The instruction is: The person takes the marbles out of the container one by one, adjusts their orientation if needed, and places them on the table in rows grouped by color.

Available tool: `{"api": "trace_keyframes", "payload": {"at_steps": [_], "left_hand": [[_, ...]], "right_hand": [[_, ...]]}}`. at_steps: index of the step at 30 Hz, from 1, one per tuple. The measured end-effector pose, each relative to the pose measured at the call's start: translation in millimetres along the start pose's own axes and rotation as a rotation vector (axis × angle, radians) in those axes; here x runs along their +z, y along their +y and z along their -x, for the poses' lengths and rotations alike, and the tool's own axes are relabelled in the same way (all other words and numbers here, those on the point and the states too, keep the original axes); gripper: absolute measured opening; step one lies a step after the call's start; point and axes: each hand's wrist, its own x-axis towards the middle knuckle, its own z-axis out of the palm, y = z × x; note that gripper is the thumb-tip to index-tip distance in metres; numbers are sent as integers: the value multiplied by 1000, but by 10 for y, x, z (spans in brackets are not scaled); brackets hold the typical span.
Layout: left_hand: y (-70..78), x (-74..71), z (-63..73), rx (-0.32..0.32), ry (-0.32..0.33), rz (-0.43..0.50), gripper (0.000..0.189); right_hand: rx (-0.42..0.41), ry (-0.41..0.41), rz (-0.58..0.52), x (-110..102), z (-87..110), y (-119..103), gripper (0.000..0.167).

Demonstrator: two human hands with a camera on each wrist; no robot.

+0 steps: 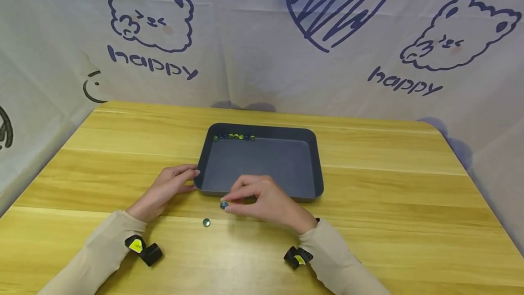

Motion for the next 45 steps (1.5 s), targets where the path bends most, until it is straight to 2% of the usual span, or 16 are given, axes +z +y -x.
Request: {"api": "trace_keyframes", "payload": {"at_steps": [3,10,19,26,34,41,45], "left_hand": [[-1,2,-4,1,2,2,43],[1,5,-5,3,0,-1,43],[8,5,10,0,1,-10,43],[13,6,10,-5,1,-10,43],[24,8,26,9,-13,9,43],[19,4,33,9,-10,4,43],[18,-2,28,4,-9,-1,43]], "right_hand": [[2,-6,26,10,5,-1,16],[107,-104,94,27,32,25,14],[97,-156,135,48,47,32,15],[193,-199,142,74,45,10,17],[354,-229,61,49,76,49,19],[390,-278,-37,62,119,139,19],[400,-261,-44,87,147,166,19]]}}
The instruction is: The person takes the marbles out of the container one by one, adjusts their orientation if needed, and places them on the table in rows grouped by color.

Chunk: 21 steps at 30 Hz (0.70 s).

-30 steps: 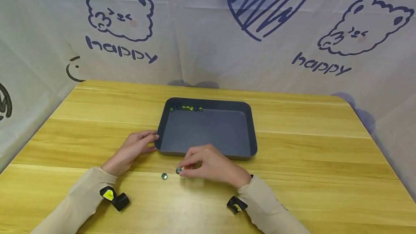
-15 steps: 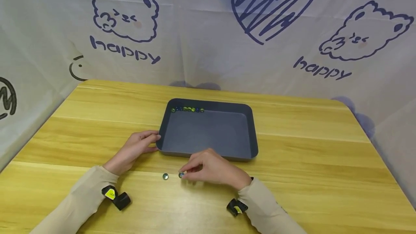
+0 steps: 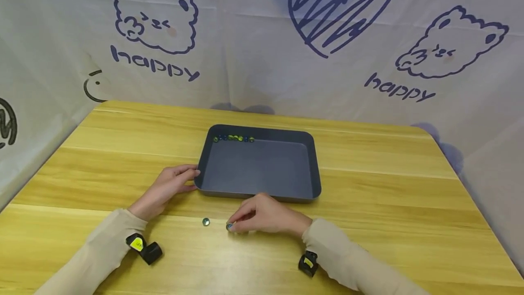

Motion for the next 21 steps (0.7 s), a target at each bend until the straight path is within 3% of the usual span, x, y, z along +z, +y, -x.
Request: {"api": "trace_keyframes", "payload": {"at_steps": [9,21], "left_hand": [[-3,-4,-1,0,10,3,45],[28,12,18,9,0,5,46]], "right_hand": [[18,69,73,58,-22,43,17],[1,49,171,32,-40,62,16]]}}
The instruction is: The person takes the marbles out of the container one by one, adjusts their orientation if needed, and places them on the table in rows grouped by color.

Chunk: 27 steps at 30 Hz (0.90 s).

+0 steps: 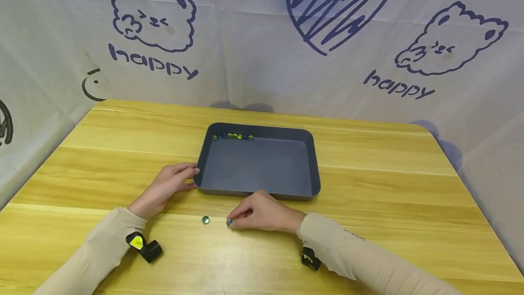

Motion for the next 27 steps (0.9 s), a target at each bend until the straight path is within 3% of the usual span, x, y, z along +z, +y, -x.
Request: {"api": "trace_keyframes", "payload": {"at_steps": [9,27], "left_hand": [[-16,-5,-14,-9,2,-1,45],[-22,4,-25,-16,7,-11,45]], "right_hand": [[11,-37,41,-8,-23,-19,15],[69,-57,2,-24,-17,-38,18]]}}
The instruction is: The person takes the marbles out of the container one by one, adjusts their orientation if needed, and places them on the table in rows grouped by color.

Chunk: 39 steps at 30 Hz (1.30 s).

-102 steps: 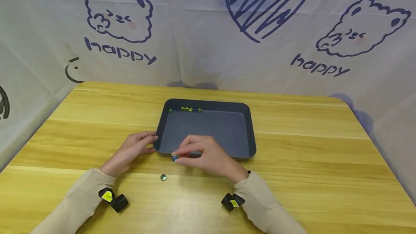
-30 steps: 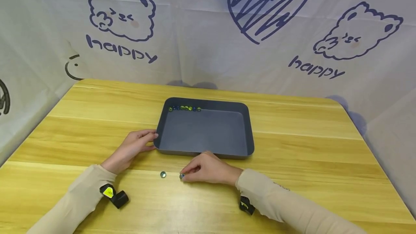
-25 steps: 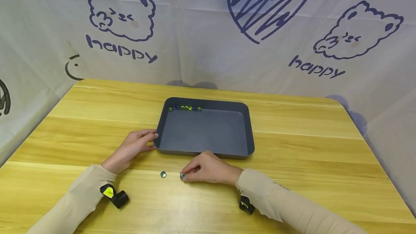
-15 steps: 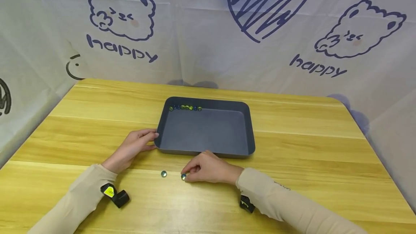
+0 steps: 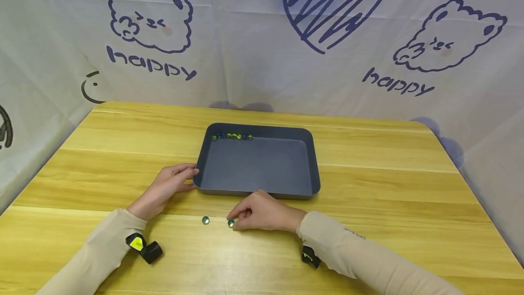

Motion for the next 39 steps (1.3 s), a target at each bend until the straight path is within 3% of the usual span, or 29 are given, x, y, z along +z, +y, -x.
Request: {"api": "trace_keyframes", "payload": {"at_steps": [39], "left_hand": [[3,6,-8,-6,11,4,44]], "right_hand": [[30,-13,-54,20,-4,19,17]]}}
